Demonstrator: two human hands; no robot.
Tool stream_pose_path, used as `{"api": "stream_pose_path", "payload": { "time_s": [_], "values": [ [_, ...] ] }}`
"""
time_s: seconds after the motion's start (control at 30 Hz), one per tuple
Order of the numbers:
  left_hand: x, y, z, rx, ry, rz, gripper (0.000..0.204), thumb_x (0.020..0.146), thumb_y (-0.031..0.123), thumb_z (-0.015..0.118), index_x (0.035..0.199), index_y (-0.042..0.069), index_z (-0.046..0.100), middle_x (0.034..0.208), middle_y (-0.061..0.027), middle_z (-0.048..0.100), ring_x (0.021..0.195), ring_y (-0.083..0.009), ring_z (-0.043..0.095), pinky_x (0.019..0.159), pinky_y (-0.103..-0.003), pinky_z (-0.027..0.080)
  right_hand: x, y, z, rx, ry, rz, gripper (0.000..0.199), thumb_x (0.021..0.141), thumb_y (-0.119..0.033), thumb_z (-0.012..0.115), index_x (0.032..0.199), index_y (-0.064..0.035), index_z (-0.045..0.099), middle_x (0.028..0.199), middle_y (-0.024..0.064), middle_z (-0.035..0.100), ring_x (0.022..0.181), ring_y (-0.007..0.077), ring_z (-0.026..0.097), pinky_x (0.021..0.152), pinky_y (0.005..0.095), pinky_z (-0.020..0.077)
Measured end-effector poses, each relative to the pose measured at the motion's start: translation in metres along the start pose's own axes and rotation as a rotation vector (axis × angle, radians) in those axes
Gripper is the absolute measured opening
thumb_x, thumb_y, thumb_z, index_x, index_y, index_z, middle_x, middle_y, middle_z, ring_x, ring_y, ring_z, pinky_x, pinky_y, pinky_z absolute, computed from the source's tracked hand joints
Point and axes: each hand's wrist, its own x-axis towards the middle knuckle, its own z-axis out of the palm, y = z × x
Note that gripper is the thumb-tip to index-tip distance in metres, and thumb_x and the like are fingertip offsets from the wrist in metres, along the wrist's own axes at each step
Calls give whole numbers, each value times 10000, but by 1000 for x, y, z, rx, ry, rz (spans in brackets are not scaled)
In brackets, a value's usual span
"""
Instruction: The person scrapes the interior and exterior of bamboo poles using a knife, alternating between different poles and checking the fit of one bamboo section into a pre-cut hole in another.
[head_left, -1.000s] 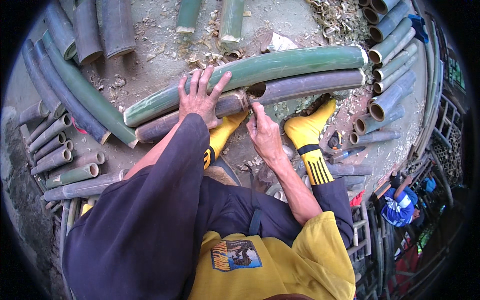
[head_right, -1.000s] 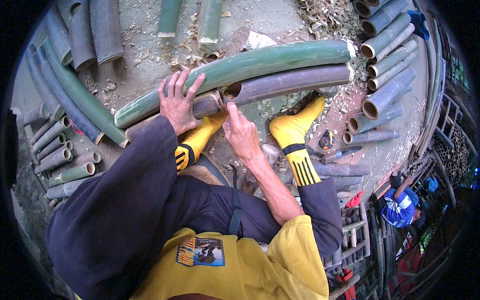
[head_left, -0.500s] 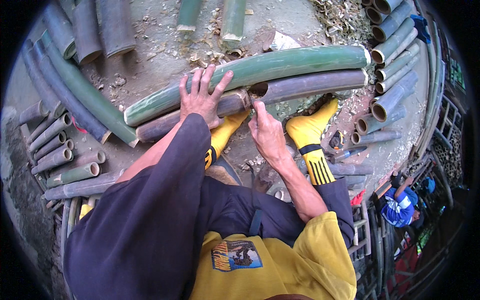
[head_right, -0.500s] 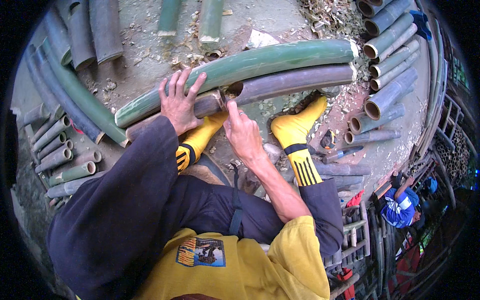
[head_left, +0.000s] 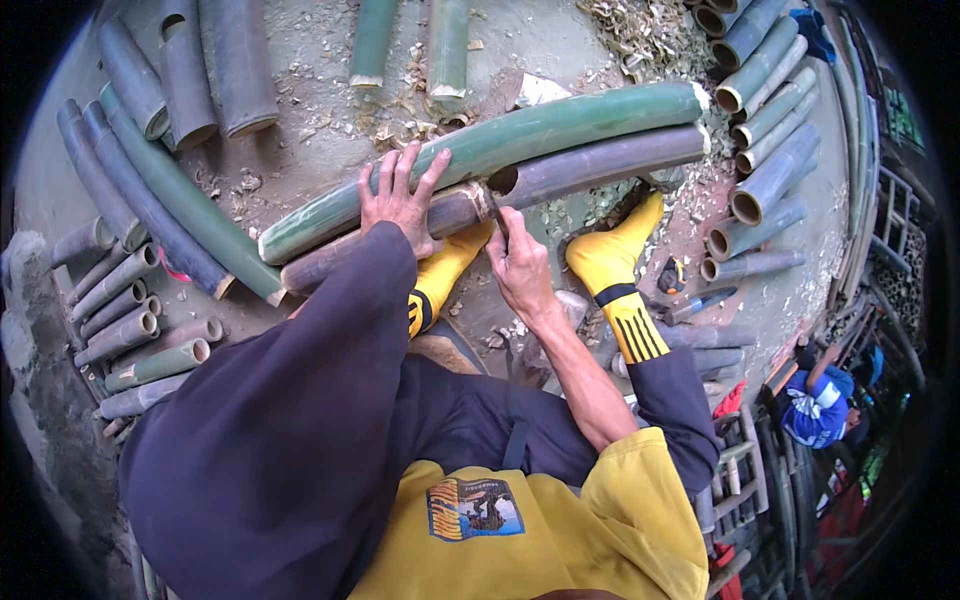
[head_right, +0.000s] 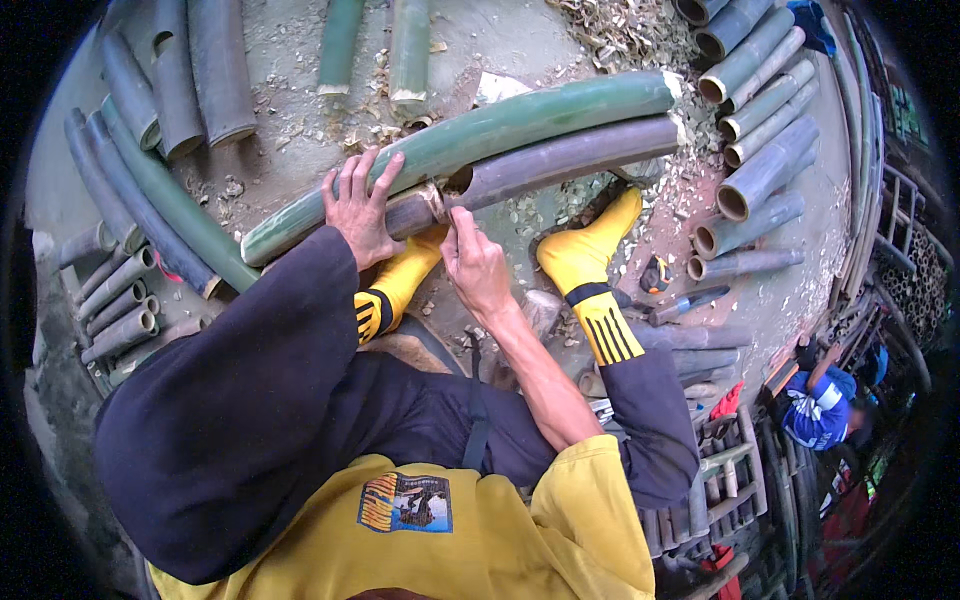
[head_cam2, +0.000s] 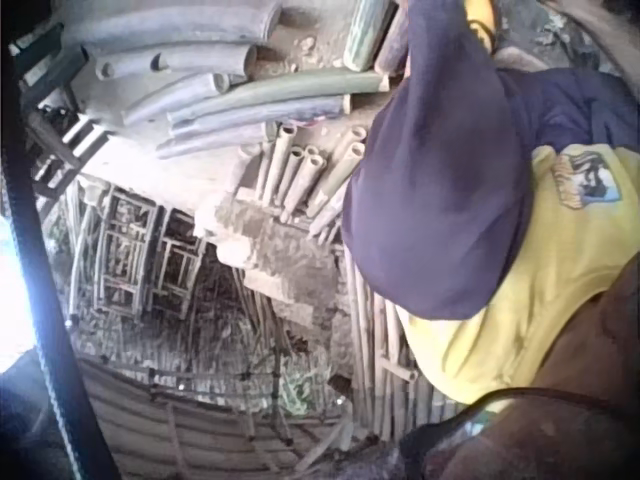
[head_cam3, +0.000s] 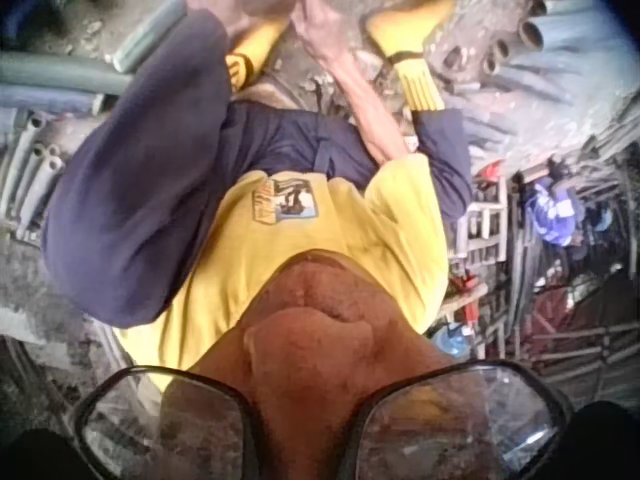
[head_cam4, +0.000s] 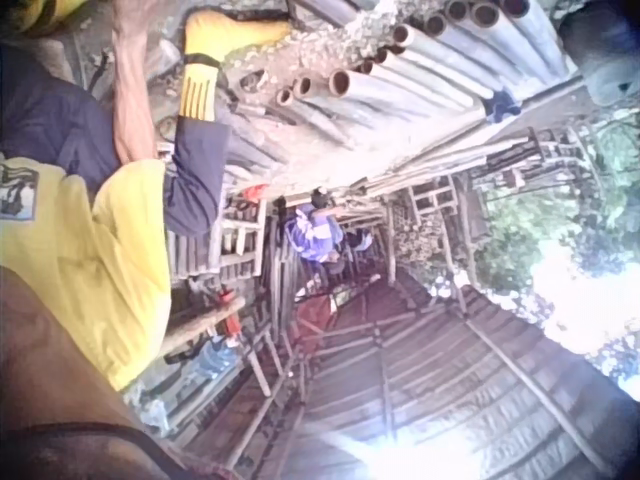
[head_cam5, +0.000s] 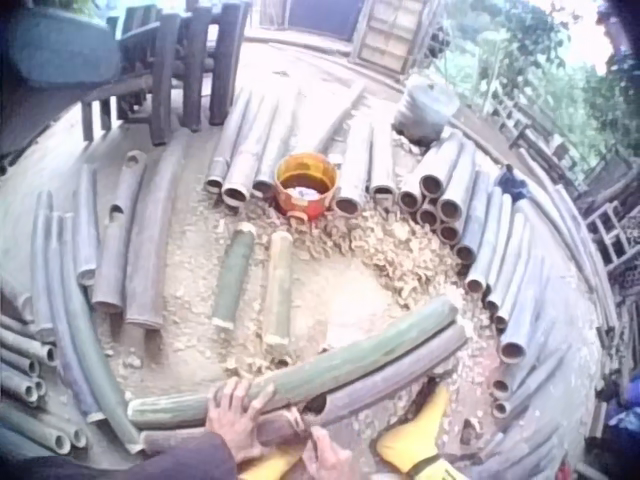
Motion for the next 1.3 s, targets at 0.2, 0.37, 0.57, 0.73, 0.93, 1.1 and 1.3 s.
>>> {"api": "stream_pose_path", "payload": {
  "time_s": [0.2, 0.37, 0.57, 0.73, 0.93, 1.1, 1.3],
  "values": [
    [-4, -2, 3, -40, -9, -47, 1272, 377, 330, 876, 1439, 329, 176, 1414, -89, 260, 1315, -300, 247, 1055, -550, 178, -4, 7, 17, 24, 5, 17, 334, 829, -6, 560, 1147, -40, 462, 791, 272, 609, 748, 438, 617, 571, 472, 477],
    [-2, 0, 2, -73, -20, -41, 1264, 376, 335, 878, 1436, 330, 187, 1415, -88, 260, 1319, -302, 241, 1061, -544, 166, -1, 6, 16, 72, 12, 36, 336, 827, 0, 559, 1146, -36, 459, 781, 276, 604, 744, 442, 614, 565, 476, 470],
    [-2, 1, 0, -13, 2, -19, 1283, 340, 335, 879, 1427, 235, 205, 1400, -122, 275, 1293, -328, 269, 1026, -540, 194, 0, 3, 14, 56, -32, 58, 360, 803, 21, 566, 1143, -27, 457, 793, 264, 605, 755, 437, 613, 568, 464, 475],
    [-1, 1, 1, -28, -14, -42, 1273, 350, 346, 876, 1428, 286, 202, 1404, -103, 271, 1305, -312, 257, 1045, -539, 182, 0, 6, 16, 95, -4, 14, 349, 782, 28, 576, 1105, -31, 458, 742, 234, 603, 683, 402, 625, 551, 466, 494],
    [-1, 0, 2, -33, -23, -57, 1259, 364, 351, 873, 1428, 332, 200, 1404, -86, 267, 1314, -296, 245, 1056, -544, 182, -1, 9, 17, 44, 36, -18, 336, 802, 41, 566, 1117, -23, 469, 712, 240, 587, 661, 398, 627, 531, 445, 471],
    [-2, -1, 3, -36, -26, -63, 1258, 368, 358, 872, 1429, 337, 196, 1409, -81, 256, 1313, -294, 245, 1056, -551, 184, -1, 8, 17, 43, 21, -10, 318, 807, 37, 565, 1107, -24, 475, 706, 250, 587, 664, 406, 624, 504, 445, 461],
    [-1, 0, 0, -20, -16, -27, 1271, 345, 325, 879, 1425, 247, 214, 1397, -123, 273, 1288, -333, 274, 1019, -549, 200, 0, 6, 13, 9, 4, -13, 323, 803, 45, 565, 1106, -22, 475, 675, 244, 585, 650, 412, 619, 500, 448, 458]
  ]
}}
